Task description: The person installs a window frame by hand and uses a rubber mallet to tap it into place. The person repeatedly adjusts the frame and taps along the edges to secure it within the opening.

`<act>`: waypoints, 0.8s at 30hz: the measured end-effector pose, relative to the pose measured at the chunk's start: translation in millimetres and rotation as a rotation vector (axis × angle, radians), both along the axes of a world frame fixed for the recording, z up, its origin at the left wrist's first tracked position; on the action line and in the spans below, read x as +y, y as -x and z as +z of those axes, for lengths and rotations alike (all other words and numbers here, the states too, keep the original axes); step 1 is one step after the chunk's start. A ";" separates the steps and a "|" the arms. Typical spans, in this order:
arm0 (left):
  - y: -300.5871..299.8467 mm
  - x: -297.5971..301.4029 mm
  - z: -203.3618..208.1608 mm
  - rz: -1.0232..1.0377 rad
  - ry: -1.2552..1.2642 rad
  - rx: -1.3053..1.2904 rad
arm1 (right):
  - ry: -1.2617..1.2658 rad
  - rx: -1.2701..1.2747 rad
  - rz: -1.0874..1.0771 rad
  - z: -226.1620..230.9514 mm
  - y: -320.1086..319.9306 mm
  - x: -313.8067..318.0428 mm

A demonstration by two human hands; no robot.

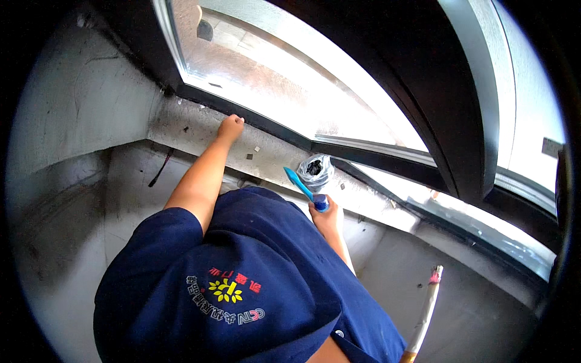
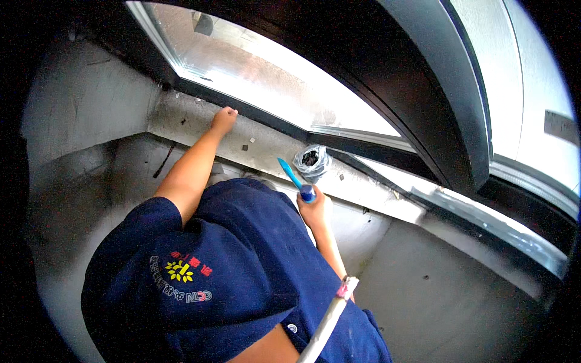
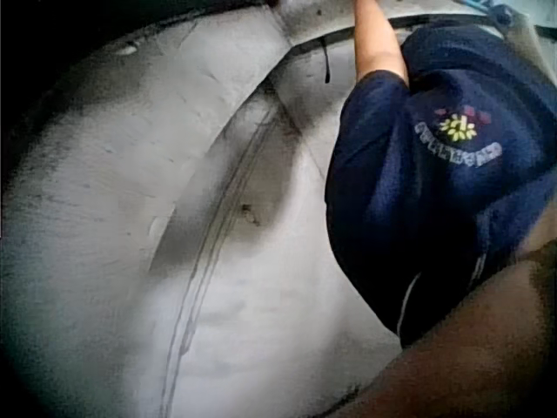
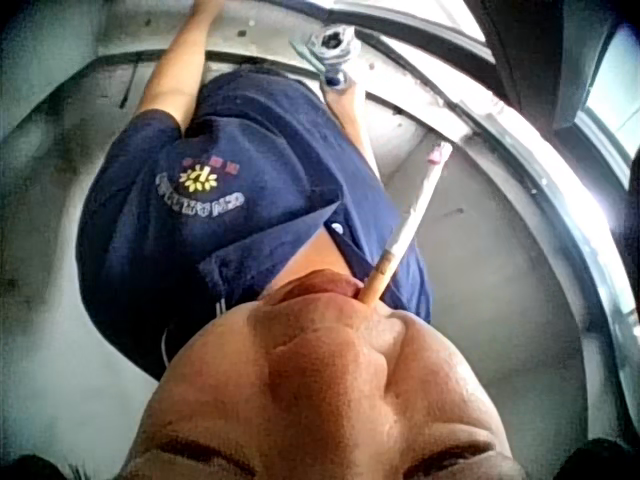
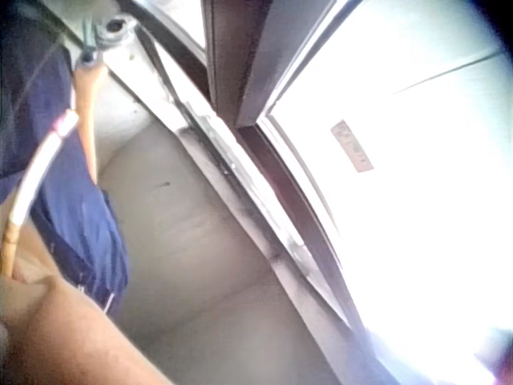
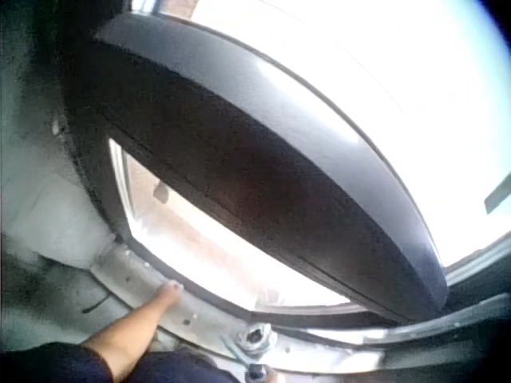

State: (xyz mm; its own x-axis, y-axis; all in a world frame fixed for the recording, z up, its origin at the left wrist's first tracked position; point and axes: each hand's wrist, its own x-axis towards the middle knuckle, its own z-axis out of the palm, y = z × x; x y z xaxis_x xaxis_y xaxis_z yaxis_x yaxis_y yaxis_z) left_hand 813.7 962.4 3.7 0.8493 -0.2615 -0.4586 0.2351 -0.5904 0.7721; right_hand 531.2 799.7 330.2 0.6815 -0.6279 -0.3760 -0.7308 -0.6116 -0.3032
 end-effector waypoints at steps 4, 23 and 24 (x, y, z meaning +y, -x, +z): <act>23.8 -33.0 8.1 -0.332 -0.065 -0.072 | 0.004 -0.046 -0.226 -4.0 48.8 -5.9; 223.3 -263.7 80.7 -0.817 -0.136 -0.084 | 0.094 -0.038 -0.472 -39.2 272.0 -108.9; 226.4 -266.7 80.6 -0.696 -0.140 -0.036 | 0.096 -0.047 -0.478 -39.9 286.4 -114.5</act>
State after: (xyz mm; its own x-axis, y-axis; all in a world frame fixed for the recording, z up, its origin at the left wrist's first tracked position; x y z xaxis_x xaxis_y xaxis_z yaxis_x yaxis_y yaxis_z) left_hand 587.3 695.7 84.3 0.5222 -0.6895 -0.5020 -0.2571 -0.6885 0.6782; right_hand 244.8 685.3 290.3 0.3234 -0.9048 -0.2770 -0.9235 -0.2380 -0.3009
